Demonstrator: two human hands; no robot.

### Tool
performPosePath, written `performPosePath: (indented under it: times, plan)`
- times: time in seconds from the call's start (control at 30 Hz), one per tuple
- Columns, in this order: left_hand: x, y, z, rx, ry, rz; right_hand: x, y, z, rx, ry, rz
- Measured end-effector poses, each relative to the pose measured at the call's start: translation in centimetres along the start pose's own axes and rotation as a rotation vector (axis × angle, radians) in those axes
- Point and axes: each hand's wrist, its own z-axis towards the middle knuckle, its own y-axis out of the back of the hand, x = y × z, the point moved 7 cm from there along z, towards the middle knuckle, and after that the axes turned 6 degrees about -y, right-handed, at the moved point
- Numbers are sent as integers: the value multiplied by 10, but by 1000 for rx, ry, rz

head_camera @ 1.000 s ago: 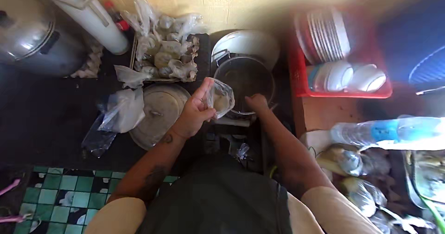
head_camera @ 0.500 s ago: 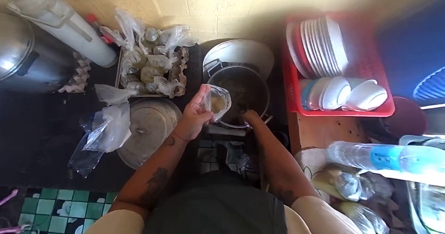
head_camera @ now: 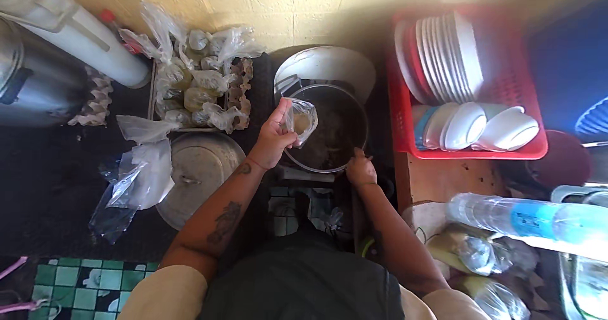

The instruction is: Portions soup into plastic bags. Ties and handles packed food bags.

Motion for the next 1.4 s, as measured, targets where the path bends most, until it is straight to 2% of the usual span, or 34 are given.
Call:
performPosePath:
  times: [0.17, 0.27, 0.4, 0.53, 0.77, 1.0, 1.2, 1.3, 1.4]
  plan:
    - [14, 6, 6, -13, 18, 31, 2, -21, 13, 29, 38, 119]
    - [23, 11, 6, -31, 35, 33, -4, -37, 30, 63, 71, 479]
    - [36, 17, 7, -49, 44, 82, -21, -58, 36, 177, -19, 1011]
    - [48, 19, 9, -55, 64, 92, -31, -54, 25, 280, -16, 1221]
    - [69, 19, 20, -89, 84, 108, -29, -1, -26, 228, 4, 1238]
    - [85, 11, 32, -98, 91, 142, -29, 50, -81, 183, 134, 1269]
    - [93, -2, 42, -104, 95, 174, -28, 62, -119, 206, 243, 1284]
    - [94, -7, 46, -107, 93, 182, -28, 54, -131, 120, 363, 1130]
    - [89, -11, 47, -119, 106, 192, -25, 45, -149, -171, 582, 697]
